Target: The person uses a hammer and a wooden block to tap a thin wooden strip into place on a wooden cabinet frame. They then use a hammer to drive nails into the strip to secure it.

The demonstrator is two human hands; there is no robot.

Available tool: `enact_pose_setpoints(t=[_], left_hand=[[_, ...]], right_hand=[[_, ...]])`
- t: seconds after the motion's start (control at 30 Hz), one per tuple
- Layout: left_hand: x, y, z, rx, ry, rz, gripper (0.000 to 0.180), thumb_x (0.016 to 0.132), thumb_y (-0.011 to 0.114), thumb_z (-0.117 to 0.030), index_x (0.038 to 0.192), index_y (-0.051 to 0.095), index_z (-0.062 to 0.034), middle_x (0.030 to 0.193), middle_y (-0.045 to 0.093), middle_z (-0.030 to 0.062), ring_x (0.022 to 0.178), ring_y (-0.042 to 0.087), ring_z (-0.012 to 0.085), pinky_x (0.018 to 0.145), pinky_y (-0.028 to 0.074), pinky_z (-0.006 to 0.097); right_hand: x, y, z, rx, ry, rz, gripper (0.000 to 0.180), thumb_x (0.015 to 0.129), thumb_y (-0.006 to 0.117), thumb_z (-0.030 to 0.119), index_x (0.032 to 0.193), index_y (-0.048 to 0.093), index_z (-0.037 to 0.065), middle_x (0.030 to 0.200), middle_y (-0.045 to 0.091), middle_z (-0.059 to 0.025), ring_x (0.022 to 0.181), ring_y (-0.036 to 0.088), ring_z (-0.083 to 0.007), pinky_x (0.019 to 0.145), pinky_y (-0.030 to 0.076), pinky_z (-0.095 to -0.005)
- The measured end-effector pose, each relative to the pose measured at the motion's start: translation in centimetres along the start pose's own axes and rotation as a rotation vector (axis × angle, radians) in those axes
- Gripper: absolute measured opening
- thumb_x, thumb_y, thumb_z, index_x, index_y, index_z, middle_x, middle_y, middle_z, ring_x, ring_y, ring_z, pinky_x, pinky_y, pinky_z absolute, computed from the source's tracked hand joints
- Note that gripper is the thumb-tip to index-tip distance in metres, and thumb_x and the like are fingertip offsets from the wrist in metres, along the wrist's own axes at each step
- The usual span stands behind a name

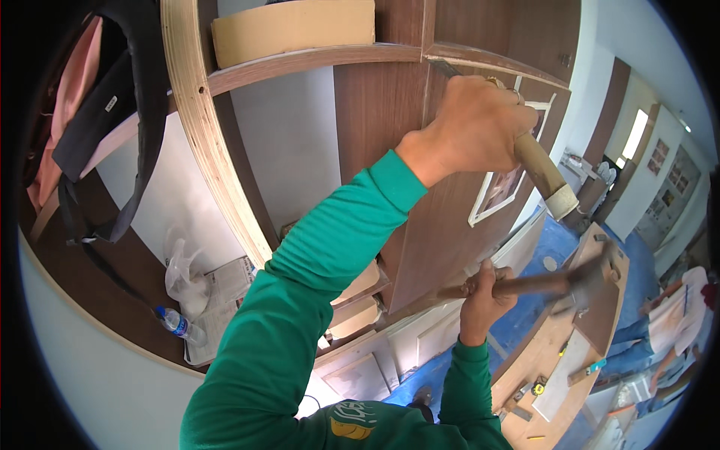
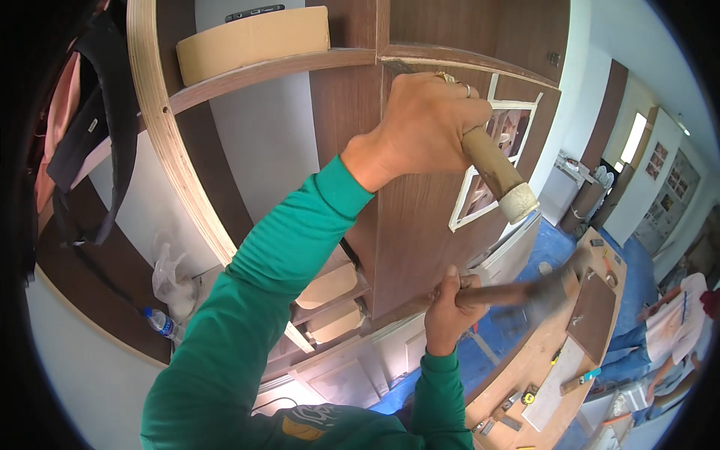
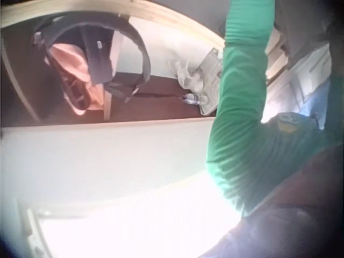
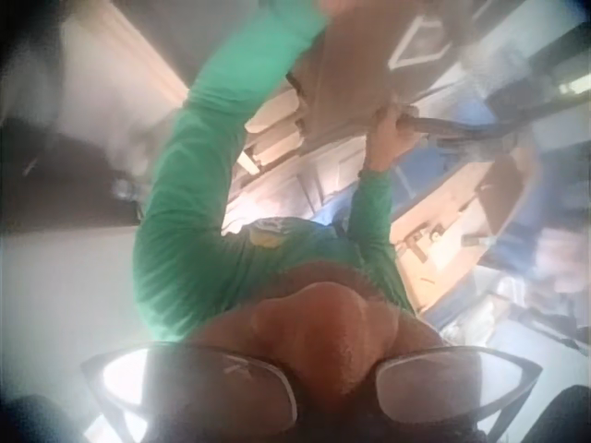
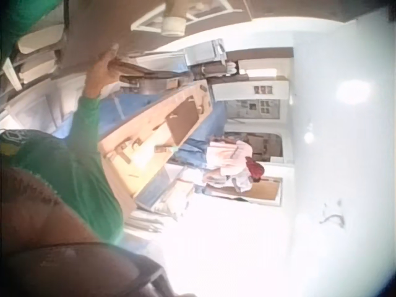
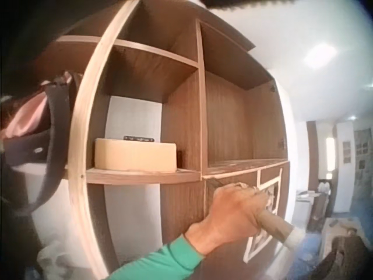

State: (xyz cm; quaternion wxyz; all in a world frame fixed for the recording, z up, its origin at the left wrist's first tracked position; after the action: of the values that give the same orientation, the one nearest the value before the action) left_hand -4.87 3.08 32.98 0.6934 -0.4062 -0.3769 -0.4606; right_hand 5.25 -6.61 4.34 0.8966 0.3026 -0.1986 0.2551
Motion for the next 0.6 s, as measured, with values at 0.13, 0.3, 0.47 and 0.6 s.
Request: enact_pose_setpoints(t=[0.13, 0.3, 0.47, 0.6], left_hand=[[-0.2, -0.2, 0.2, 0.0, -0.004, -0.022, 0.02, 0.06, 0.084, -0.022, 0.069, 0.067, -0.017, 0.067, 0.062, 0.0038, 0.062, 0.064, 0.0311, 0.056, 0.046, 0.043], [-0.1, -0.2, 0.1, -0.013, 0.006, -0.02, 0.02, 0.06, 0.084, -0.023, 0.068, 0.066, -0.017, 0.065, 0.061, 0.0043, 0.06, 0.064, 0.0318, 0.054, 0.045, 0.044], [-0.1, -0.3, 0.1, -0.015, 0.021, -0.044, 0.021, 0.06, 0.084, -0.022, 0.067, 0.064, -0.0164, 0.064, 0.06, 0.0045, 0.058, 0.062, 0.0323, 0.054, 0.044, 0.044], [-0.3, -0.4, 0.1, -0.022, 0.019, -0.026, 0.021, 0.06, 0.083, -0.021, 0.067, 0.065, -0.0165, 0.063, 0.06, 0.0047, 0.058, 0.062, 0.0324, 0.054, 0.044, 0.044]], right_hand=[[0.9, 1.5, -2.2, -0.104, 0.128, 0.057, 0.034, 0.107, 0.07, 0.006, 0.081, 0.048, 0.006, 0.064, 0.055, -0.0016, 0.054, 0.05, -0.0074, 0.051, 0.044, -0.0275], [0.6, 0.5, -1.1, 0.011, 0.022, -0.038, 0.035, 0.107, 0.07, 0.007, 0.08, 0.048, 0.008, 0.063, 0.054, -0.0008, 0.052, 0.051, -0.0076, 0.048, 0.043, -0.027], [1.5, 0.2, -3.6, -0.132, 0.093, 0.016, 0.035, 0.106, 0.07, 0.006, 0.079, 0.049, 0.007, 0.064, 0.056, -0.0011, 0.054, 0.051, -0.0075, 0.051, 0.043, -0.028], [0.7, 0.3, -1.5, -0.018, 0.059, -0.037, 0.037, 0.107, 0.07, 0.008, 0.078, 0.046, 0.009, 0.063, 0.054, -0.0007, 0.052, 0.05, -0.0076, 0.048, 0.043, -0.0278]])
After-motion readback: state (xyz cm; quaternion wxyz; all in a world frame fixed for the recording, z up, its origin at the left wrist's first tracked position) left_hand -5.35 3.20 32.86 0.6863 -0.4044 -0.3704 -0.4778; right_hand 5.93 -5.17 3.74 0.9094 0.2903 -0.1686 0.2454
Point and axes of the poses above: each hand's wrist, its own x-axis towards the middle knuckle, its own y-axis out of the palm, z = x × y, the point moved 9 cm from there along x, towards the middle knuckle
